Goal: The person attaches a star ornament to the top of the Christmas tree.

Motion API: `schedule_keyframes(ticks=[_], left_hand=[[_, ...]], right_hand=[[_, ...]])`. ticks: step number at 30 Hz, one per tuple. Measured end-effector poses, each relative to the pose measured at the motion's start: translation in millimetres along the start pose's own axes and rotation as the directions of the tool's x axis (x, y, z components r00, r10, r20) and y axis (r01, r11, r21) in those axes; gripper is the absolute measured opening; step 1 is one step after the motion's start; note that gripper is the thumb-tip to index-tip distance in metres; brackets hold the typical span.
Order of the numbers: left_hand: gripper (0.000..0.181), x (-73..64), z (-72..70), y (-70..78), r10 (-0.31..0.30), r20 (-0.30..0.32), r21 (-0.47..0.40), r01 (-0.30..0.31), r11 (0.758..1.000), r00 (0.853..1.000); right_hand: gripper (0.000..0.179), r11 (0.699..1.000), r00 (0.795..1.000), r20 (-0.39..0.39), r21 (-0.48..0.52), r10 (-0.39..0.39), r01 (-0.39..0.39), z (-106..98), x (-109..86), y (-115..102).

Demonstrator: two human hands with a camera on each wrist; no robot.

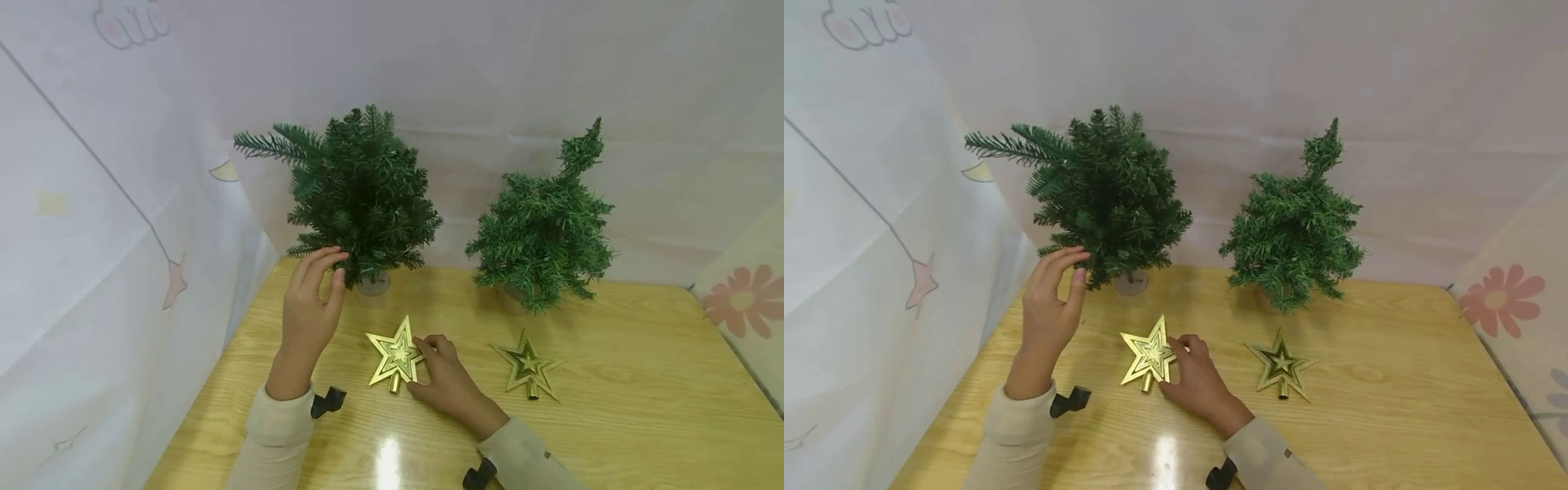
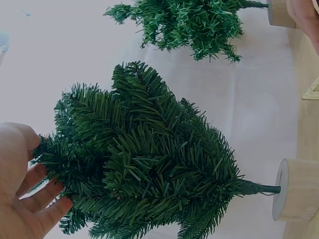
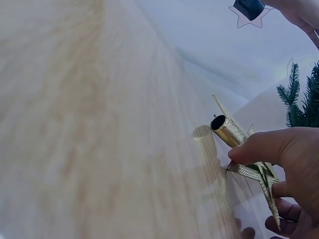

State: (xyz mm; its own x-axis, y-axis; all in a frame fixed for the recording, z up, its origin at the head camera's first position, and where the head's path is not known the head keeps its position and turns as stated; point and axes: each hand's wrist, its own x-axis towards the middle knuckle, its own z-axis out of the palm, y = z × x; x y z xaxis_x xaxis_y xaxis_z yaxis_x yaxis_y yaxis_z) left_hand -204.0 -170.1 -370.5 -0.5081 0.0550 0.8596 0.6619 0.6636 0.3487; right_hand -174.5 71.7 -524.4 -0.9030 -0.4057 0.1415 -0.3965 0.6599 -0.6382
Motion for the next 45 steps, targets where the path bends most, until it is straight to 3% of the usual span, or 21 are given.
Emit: schedule_keyframes(ticks=[13, 19, 28, 38, 45], left_hand=[[0.024, -0.1, 0.2, 0.8, 0.003, 0.003, 0.013, -0.003, 1.0, 1.0], [0.025, 0.6, 0.0, 1.3, 0.001, -0.001, 0.015, -0.001, 1.0, 1.0], [0.025, 0.4, -0.4, 1.8, 0.003, 0.001, 0.014, -0.003, 1.0, 1.0], [0.025, -2.0, -0.2, 1.5, -0.003, -0.002, 0.018, 0.003, 1.0, 1.0], [0.026, -0.7, -0.3, 1.5, -0.002, -0.005, 0.016, 0.002, 1.0, 1.0]], right_hand=[[0.079, 0.999, 0.997, -0.075, 0.034, 0.028, -0.025, -0.1, 1.1, 2.4], [0.079, 0.998, 0.996, -0.073, 0.033, 0.053, -0.05, 0.1, 2.3, 3.5], [0.078, 0.999, 0.993, -0.113, 0.032, 0.017, -0.014, -0.2, 1.6, 2.4], [0.064, 0.997, 0.979, -0.195, 0.069, 0.052, -0.039, 1.9, 3.5, 2.6], [0.061, 0.989, 0.982, -0.177, 0.14, 0.064, -0.039, -1.4, 4.8, 1.0]])
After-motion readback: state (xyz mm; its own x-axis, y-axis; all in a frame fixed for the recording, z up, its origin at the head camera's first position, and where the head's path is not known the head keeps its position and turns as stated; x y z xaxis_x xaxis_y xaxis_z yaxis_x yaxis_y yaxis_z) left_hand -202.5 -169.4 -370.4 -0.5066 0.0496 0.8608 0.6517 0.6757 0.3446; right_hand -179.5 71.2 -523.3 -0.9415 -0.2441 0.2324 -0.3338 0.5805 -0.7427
